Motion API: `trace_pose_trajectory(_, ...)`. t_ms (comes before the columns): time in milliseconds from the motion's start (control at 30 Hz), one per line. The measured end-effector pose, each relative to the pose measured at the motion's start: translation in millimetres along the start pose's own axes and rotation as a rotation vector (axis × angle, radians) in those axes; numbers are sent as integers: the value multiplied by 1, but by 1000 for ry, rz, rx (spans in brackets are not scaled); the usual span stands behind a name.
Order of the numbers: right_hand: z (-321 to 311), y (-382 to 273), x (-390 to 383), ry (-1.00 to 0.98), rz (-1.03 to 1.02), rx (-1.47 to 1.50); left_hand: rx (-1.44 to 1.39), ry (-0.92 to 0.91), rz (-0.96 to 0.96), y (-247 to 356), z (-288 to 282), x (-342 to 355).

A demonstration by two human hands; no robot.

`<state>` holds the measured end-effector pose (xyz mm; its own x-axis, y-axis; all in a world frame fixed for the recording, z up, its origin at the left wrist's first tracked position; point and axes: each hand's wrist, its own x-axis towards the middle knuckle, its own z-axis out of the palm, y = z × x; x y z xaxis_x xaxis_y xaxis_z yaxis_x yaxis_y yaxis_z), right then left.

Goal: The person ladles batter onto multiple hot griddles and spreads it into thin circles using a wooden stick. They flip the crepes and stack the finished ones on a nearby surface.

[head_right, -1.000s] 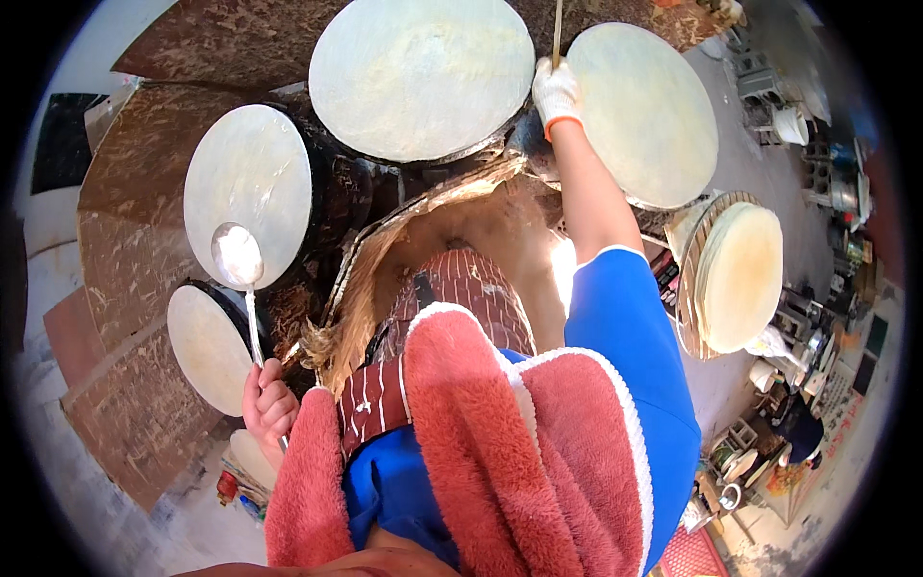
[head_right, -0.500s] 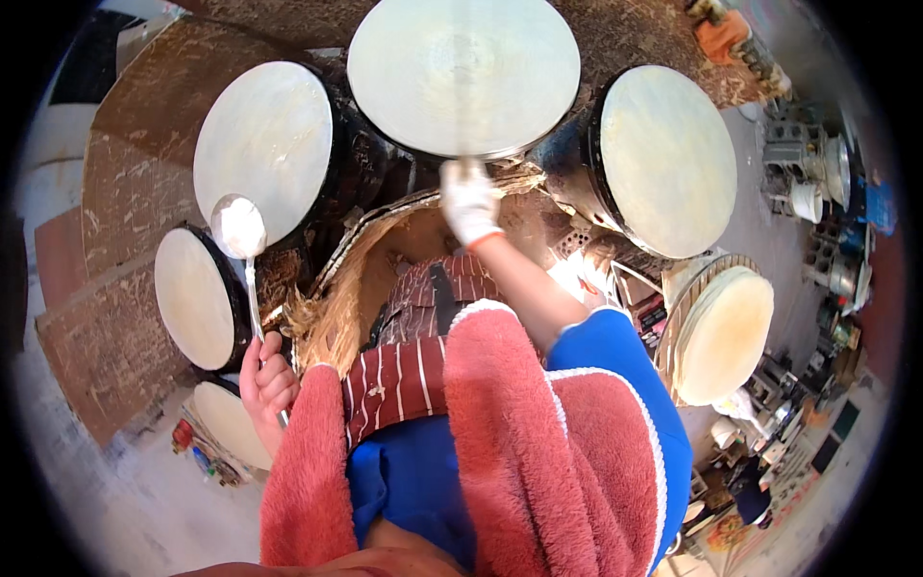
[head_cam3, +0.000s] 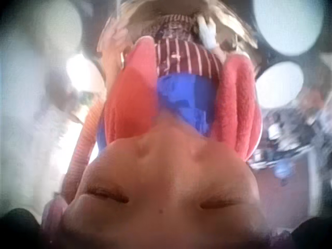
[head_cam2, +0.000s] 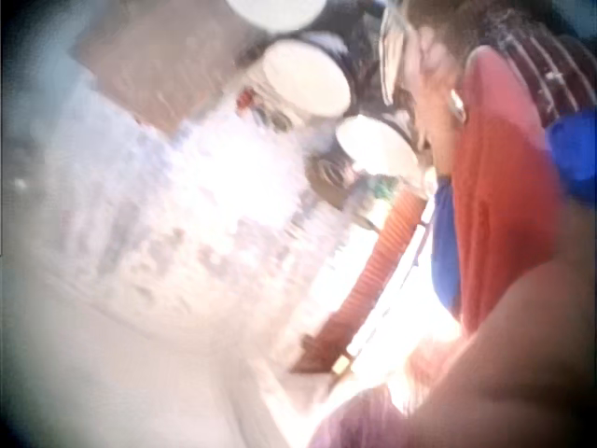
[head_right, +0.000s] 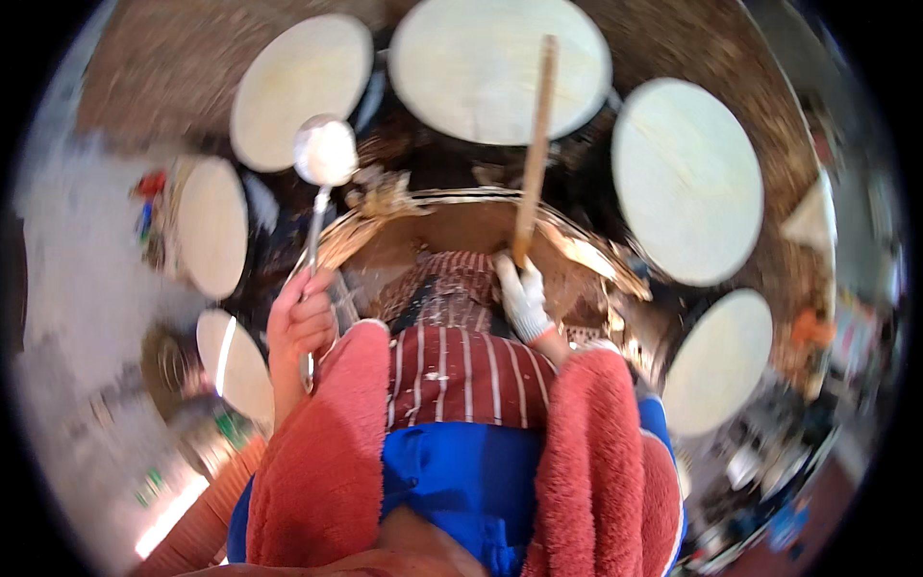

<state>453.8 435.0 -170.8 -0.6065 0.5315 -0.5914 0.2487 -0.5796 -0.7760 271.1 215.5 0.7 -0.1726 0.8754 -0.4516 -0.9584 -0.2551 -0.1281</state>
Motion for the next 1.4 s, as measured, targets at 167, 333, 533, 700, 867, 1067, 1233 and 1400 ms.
trace_pose_trajectory(167,62,-8,16,-145,106,-219,-271,-145,222,20,-15,-74)
trace_pose_trajectory(333,161,5,66,-259,-194,-552,-201,-364,481,65,-32,-153)
trace_pose_trajectory(533,340,-27,88,-380,-548,-1137,613,487,787,84,-30,-225)
trace_pose_trajectory(700,459,-7,119,-392,-782,-1447,-27,129,443,132,-80,-236)
trace_pose_trajectory(867,494,7,146,-399,-818,-1594,-182,108,381,149,-112,-236)
trace_pose_trajectory(1067,491,-54,144,-158,-718,-1313,-164,12,340,161,-107,-248)
trace_pose_trajectory(1233,428,-166,145,127,-788,-509,-96,-223,421,154,-73,-264)
trace_pose_trajectory(1400,277,-244,140,480,-679,21,653,109,449,129,-30,-250)
